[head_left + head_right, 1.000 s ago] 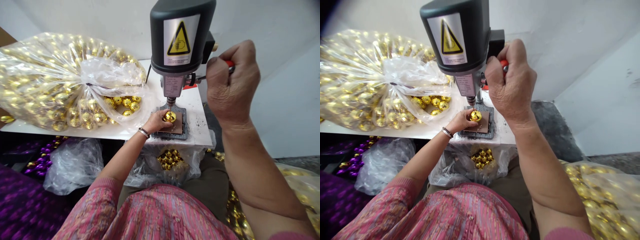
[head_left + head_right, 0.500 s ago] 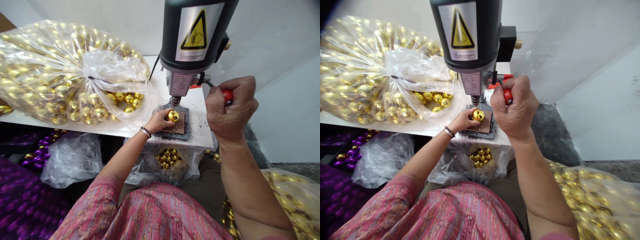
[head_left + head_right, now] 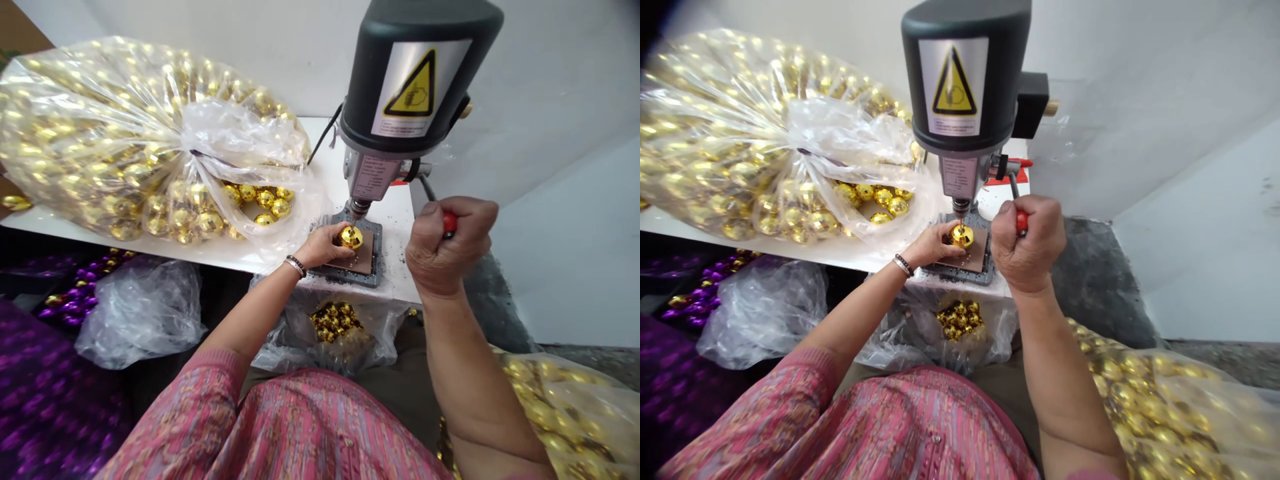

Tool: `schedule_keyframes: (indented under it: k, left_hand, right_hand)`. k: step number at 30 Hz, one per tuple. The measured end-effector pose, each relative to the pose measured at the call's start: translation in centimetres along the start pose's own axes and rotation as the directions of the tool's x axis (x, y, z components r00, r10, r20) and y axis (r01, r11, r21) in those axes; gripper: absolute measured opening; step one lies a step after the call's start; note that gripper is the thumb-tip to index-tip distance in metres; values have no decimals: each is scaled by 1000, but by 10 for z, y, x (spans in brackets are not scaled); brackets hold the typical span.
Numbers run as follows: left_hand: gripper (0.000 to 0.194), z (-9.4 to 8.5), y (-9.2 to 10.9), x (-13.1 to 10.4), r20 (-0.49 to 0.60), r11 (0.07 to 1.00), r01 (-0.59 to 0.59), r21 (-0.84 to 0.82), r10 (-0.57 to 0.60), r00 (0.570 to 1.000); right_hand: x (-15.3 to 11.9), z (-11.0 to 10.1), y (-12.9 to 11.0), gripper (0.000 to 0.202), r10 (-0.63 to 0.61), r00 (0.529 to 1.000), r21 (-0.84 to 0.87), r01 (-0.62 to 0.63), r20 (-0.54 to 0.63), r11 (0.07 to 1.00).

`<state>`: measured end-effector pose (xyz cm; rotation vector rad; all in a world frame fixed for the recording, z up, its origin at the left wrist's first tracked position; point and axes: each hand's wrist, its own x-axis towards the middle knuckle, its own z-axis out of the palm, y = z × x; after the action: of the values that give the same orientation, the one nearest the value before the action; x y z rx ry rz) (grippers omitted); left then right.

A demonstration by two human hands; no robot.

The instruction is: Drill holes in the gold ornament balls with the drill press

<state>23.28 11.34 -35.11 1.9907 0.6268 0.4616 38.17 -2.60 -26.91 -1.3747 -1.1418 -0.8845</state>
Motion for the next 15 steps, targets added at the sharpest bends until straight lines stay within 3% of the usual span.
schedule_keyframes:
  k: [6,10,12,15]
  left_hand:
    - [46,0,0,-1,10,999,-38,4,38,999]
    - [51,0,2,-1,-5,998,-17,60,17,1000]
    - [54,1,2,-2,-15,997,-4,81,5,1000]
    - [53,2,0,-1,-23,998,-5,60,7,1000]
  right_hand:
    - [-11,7,3,15,-26,998,58,29,-60,998]
    - [-17,7,1,16,-53,997,123,60,-60,991]
    - [-8,7,-3,20,-40,996,127,50,-81,991]
    - [26,9,-6,28,12,994,112,0,-109,994]
